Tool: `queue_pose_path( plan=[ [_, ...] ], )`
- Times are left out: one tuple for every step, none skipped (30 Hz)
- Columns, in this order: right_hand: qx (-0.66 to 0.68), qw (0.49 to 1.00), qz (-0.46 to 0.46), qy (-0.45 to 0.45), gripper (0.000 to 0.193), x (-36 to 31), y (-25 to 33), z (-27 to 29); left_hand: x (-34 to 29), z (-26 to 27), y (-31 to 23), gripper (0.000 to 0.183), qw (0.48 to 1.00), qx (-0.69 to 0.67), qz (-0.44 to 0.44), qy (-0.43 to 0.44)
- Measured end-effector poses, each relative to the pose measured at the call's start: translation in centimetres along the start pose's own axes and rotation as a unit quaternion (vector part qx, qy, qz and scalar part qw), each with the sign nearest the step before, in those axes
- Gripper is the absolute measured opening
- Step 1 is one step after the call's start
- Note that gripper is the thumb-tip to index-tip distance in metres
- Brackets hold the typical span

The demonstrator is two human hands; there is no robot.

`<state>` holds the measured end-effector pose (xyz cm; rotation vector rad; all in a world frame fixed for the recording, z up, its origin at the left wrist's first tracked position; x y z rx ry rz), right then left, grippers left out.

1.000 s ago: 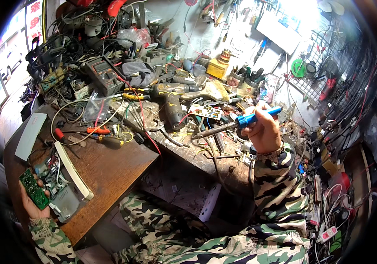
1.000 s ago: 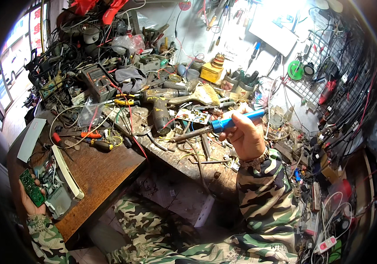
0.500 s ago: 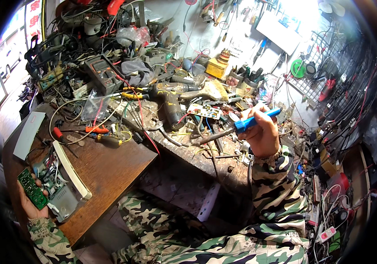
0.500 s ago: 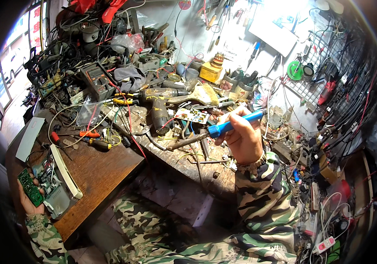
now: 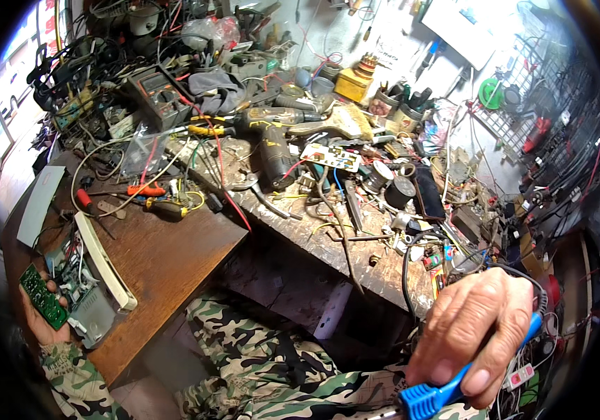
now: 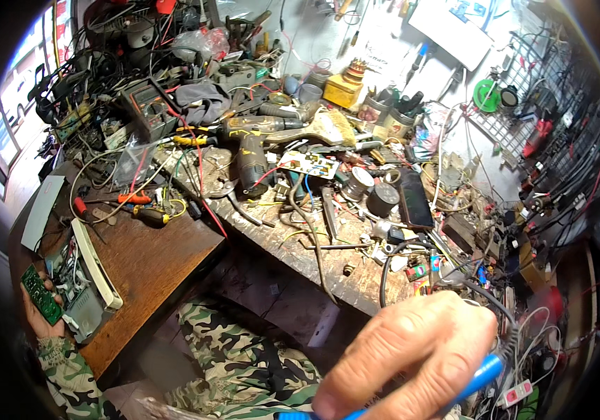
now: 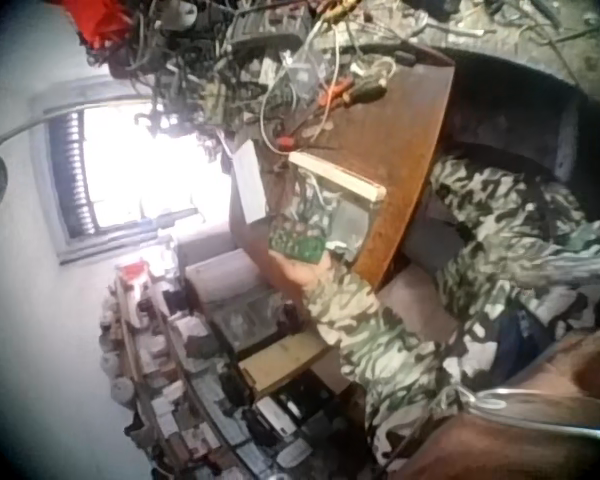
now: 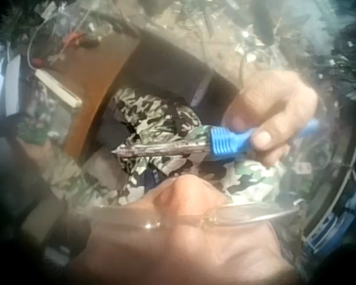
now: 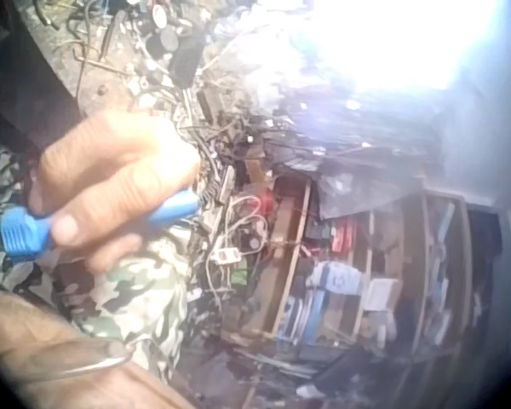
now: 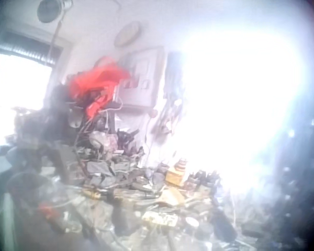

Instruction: The person uses a screwdriver to remove screws from a circuit board and detaches a smaller board from the main unit. They then use a soldering iron to work on the detached board, handling wires and components throughout the process.

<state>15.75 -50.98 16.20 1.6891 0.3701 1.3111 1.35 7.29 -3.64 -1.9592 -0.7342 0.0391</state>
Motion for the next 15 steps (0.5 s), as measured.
queue_pose_path(
  plan=[
    [-0.009,1.000,-0.008,0.014,0.033,0.1,0.4,0.1,0.1,-0.1,0.0,0.044,1.000,-0.003,0.002,0.007],
    [0.002,0.999,-0.011,0.031,0.031,0.1,0.6,0.3,0.4,-0.2,0.2,0.044,1.000,-0.016,0.010,0.022],
    [-0.010,1.000,-0.008,0.018,0.030,0.2,1.0,0.0,0.6,-0.1,0.6,0.045,0.999,-0.031,0.020,0.033],
    [-0.017,1.000,0.002,0.005,0.029,-0.2,1.1,0.0,0.8,-0.6,0.6,0.045,0.998,-0.048,0.026,0.034],
    [-0.018,1.000,0.022,-0.002,0.028,-0.5,1.0,0.1,0.9,-0.6,0.8,0.044,0.999,-0.037,0.027,0.000],
    [-0.018,1.000,0.021,-0.011,0.029,-0.3,1.0,-0.2,0.6,-0.2,0.8,0.045,0.999,-0.042,0.031,-0.008],
    [-0.019,0.999,0.022,-0.024,0.030,-0.6,1.2,-0.3,0.8,-0.6,0.9,0.045,0.998,-0.048,0.039,-0.008],
    [-0.014,1.000,0.009,-0.012,0.031,-0.6,1.3,-0.1,0.8,-1.3,0.7,0.045,0.998,-0.050,0.039,0.002],
    [-0.014,1.000,0.001,-0.006,0.031,-0.7,1.4,0.1,0.7,-1.7,0.6,0.045,0.998,-0.047,0.036,-0.001],
    [-0.010,1.000,-0.005,0.003,0.032,-0.7,1.3,0.4,0.5,-1.9,0.4,0.045,0.999,-0.043,0.033,-0.003],
    [-0.006,1.000,-0.006,0.009,0.033,-0.6,1.1,0.6,0.3,-2.0,0.2,0.045,0.999,-0.040,0.030,-0.006],
    [-0.008,1.000,-0.009,0.009,0.033,-0.8,1.1,0.6,0.5,-2.0,0.3,0.046,0.999,-0.043,0.033,0.000],
    [0.004,1.000,-0.011,0.025,0.033,-0.8,1.1,0.8,0.7,-2.0,0.6,0.046,0.998,-0.045,0.037,0.000],
    [0.017,0.999,-0.012,0.042,0.033,-0.8,1.0,1.2,0.8,-1.9,0.8,0.045,0.998,-0.047,0.040,-0.001],
    [0.016,0.999,-0.012,0.041,0.033,-0.9,1.0,1.3,0.9,-1.9,0.8,0.045,0.998,-0.045,0.040,-0.001]
  ],
)
Point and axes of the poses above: each hand's wrist, its own x-axis towards the middle knuckle, its own z-axis out of the back of the hand, y = z × x, the point moved 2 cm from there along x, towards the middle knuckle, and after that the axes turned 3 degrees about -y, right-handed, at the moved point
